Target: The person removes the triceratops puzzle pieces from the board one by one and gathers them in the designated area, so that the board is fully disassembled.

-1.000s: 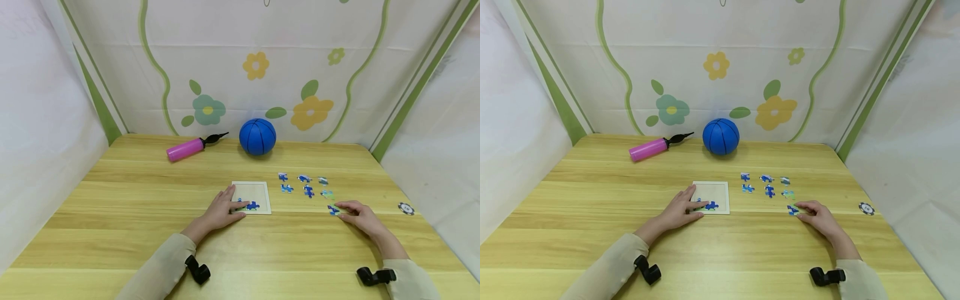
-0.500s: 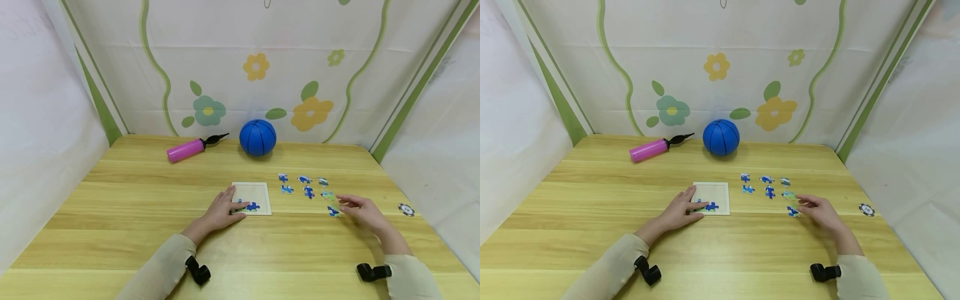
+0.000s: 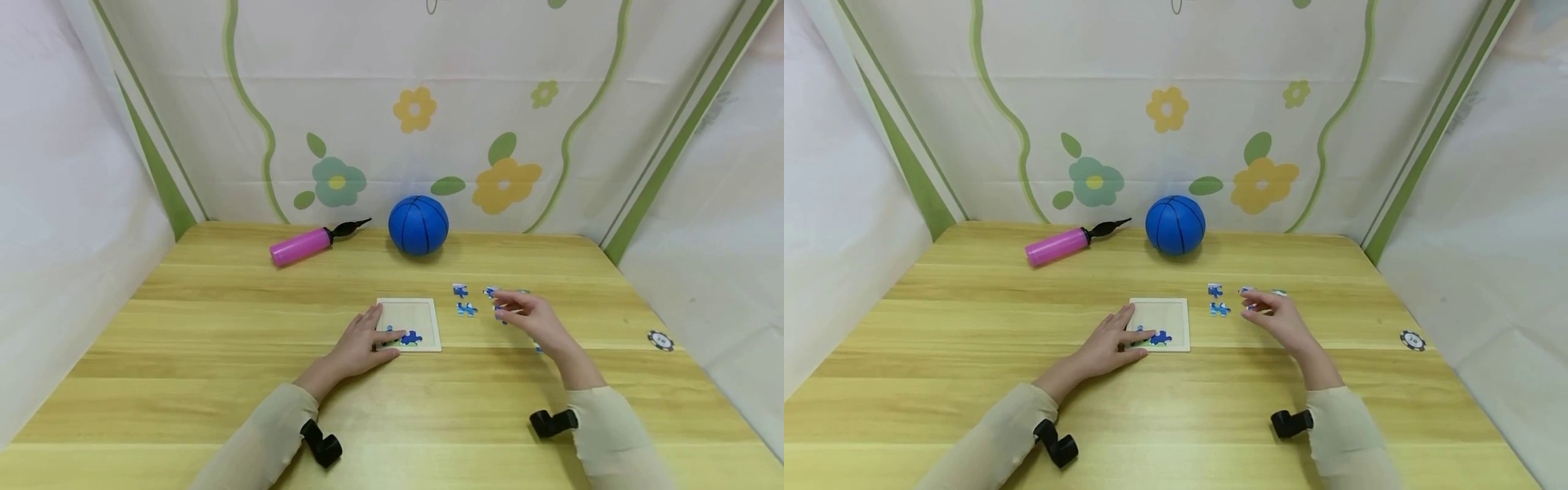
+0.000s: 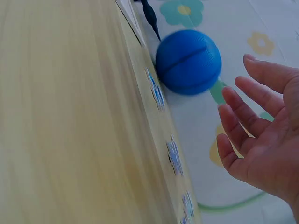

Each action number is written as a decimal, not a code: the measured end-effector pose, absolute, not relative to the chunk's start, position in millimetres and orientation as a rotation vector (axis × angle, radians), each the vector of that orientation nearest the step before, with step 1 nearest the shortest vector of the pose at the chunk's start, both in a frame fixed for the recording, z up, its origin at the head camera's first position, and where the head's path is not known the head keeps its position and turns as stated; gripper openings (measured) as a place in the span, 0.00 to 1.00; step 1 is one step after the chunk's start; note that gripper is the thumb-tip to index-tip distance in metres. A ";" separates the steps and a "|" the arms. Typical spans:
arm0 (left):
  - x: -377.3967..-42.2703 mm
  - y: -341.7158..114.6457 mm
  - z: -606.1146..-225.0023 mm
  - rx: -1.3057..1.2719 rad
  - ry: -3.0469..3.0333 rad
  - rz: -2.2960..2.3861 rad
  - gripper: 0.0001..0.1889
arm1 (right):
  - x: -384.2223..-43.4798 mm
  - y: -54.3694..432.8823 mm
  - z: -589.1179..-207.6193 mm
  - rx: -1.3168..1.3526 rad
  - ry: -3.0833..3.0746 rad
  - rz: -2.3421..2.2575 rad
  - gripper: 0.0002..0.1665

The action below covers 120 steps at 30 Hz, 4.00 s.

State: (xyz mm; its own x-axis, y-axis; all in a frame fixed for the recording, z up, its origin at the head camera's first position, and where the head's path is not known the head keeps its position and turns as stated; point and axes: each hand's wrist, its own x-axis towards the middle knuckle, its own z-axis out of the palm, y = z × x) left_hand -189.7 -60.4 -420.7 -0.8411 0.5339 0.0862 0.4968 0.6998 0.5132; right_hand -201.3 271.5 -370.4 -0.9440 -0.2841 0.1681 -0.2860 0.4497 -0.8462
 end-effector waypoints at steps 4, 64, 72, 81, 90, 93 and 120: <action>-189.0 -60.5 -420.3 0.865 2.830 0.831 0.21 | -201.1 241.5 -363.1 0.571 -2.654 1.625 0.20; -187.7 -76.1 -423.3 0.932 2.879 0.893 0.20 | -195.9 142.3 -421.8 0.674 -2.766 1.364 0.17; -187.2 -75.2 -422.9 0.934 2.871 0.912 0.20 | -195.9 141.5 -417.9 0.655 -2.813 1.320 0.15; -186.3 -76.0 -423.6 0.919 2.868 0.885 0.20 | -195.1 142.3 -416.4 0.645 -2.851 1.341 0.16; -188.1 -75.6 -423.8 0.896 2.882 0.866 0.20 | -197.3 144.1 -411.4 0.681 -2.859 1.255 0.14; -187.9 -75.6 -423.3 0.893 2.875 0.876 0.20 | -196.6 149.5 -404.7 0.662 -2.861 1.277 0.14; -187.4 -76.8 -422.8 0.920 2.864 0.941 0.20 | -172.1 306.3 -390.0 0.480 -2.821 1.217 0.17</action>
State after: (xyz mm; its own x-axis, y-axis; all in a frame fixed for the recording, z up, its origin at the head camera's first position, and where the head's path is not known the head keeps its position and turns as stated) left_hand -187.4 -76.8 -422.8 -0.8295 0.5273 0.1838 0.5335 0.6512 0.5397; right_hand -172.1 306.3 -390.0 -0.9518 -0.2676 0.1502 -0.2928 0.6461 -0.7048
